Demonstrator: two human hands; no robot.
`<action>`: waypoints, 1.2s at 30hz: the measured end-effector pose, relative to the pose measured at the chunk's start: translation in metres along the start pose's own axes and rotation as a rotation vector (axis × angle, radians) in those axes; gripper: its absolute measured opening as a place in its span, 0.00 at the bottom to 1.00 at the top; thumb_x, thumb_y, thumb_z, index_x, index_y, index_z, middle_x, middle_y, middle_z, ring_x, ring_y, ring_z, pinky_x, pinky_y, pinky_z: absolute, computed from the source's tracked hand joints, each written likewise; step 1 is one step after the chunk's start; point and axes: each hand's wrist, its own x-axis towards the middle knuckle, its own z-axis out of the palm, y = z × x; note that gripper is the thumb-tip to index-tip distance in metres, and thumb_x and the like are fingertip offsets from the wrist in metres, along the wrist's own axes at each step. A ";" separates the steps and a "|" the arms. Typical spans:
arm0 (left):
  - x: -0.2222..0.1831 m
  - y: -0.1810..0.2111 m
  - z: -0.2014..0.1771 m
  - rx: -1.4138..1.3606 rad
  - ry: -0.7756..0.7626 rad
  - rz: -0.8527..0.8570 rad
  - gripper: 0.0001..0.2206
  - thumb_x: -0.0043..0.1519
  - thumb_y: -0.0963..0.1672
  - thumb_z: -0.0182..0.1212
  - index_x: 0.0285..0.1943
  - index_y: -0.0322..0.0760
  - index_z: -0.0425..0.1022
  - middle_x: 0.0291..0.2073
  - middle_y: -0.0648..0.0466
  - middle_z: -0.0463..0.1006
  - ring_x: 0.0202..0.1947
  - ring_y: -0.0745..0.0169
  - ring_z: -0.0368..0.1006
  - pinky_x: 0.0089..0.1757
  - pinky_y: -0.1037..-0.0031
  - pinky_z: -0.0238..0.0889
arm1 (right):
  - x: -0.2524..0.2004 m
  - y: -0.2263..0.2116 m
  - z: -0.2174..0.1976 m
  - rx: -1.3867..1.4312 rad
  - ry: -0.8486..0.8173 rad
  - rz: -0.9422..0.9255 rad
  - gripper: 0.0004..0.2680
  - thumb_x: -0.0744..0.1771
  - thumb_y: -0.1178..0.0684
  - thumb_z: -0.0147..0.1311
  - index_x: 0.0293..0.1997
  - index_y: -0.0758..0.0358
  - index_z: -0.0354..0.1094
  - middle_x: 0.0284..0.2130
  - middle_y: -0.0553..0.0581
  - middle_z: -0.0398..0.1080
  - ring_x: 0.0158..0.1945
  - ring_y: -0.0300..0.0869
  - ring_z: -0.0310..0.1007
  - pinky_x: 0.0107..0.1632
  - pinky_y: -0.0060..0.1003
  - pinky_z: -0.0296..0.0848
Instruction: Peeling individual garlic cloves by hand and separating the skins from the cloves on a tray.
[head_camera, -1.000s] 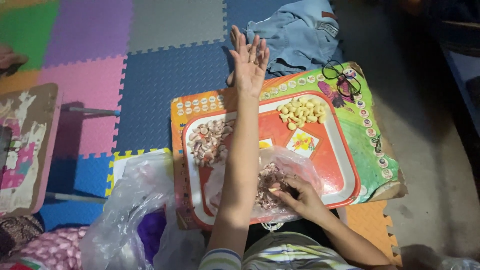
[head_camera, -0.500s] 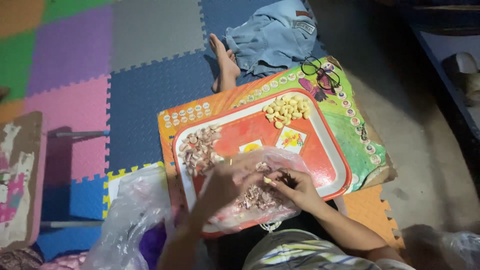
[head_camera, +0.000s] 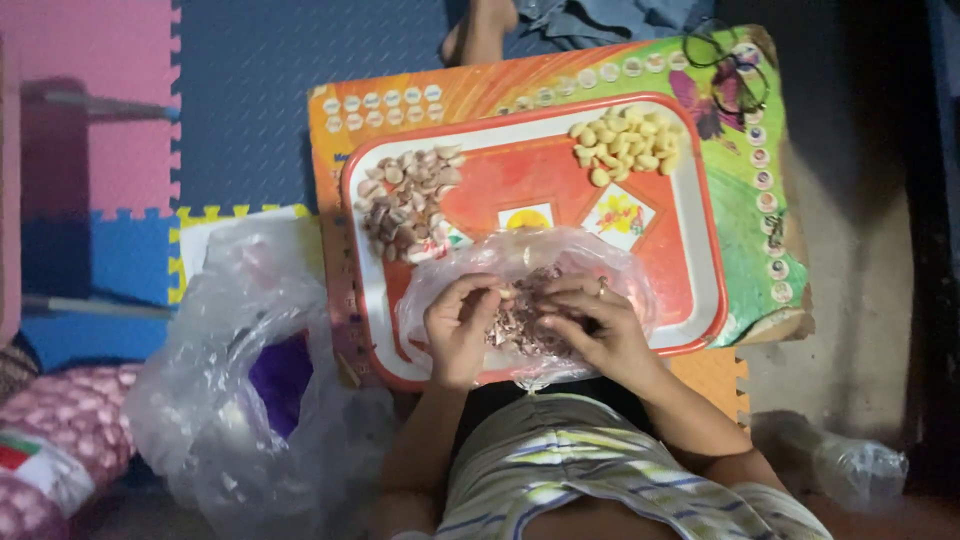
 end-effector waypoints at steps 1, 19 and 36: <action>0.000 -0.002 0.001 0.005 0.020 -0.006 0.07 0.58 0.38 0.60 0.42 0.22 0.73 0.31 0.42 0.78 0.34 0.58 0.77 0.37 0.72 0.75 | 0.005 -0.008 -0.003 0.010 -0.016 0.010 0.06 0.60 0.60 0.62 0.36 0.66 0.74 0.33 0.60 0.75 0.39 0.50 0.77 0.40 0.39 0.73; -0.007 0.005 0.010 -0.334 -0.133 -0.091 0.09 0.58 0.37 0.59 0.42 0.17 0.70 0.30 0.35 0.75 0.32 0.54 0.75 0.34 0.69 0.73 | -0.008 -0.011 -0.013 0.034 -0.213 -0.161 0.16 0.61 0.66 0.52 0.54 0.83 0.62 0.31 0.69 0.70 0.29 0.55 0.73 0.30 0.44 0.72; -0.010 0.002 0.017 -0.297 -0.163 -0.101 0.09 0.55 0.38 0.63 0.37 0.19 0.70 0.29 0.38 0.76 0.29 0.59 0.76 0.33 0.74 0.71 | 0.002 -0.021 -0.013 0.158 -0.226 -0.134 0.11 0.64 0.66 0.46 0.49 0.78 0.67 0.30 0.68 0.70 0.26 0.54 0.71 0.29 0.42 0.71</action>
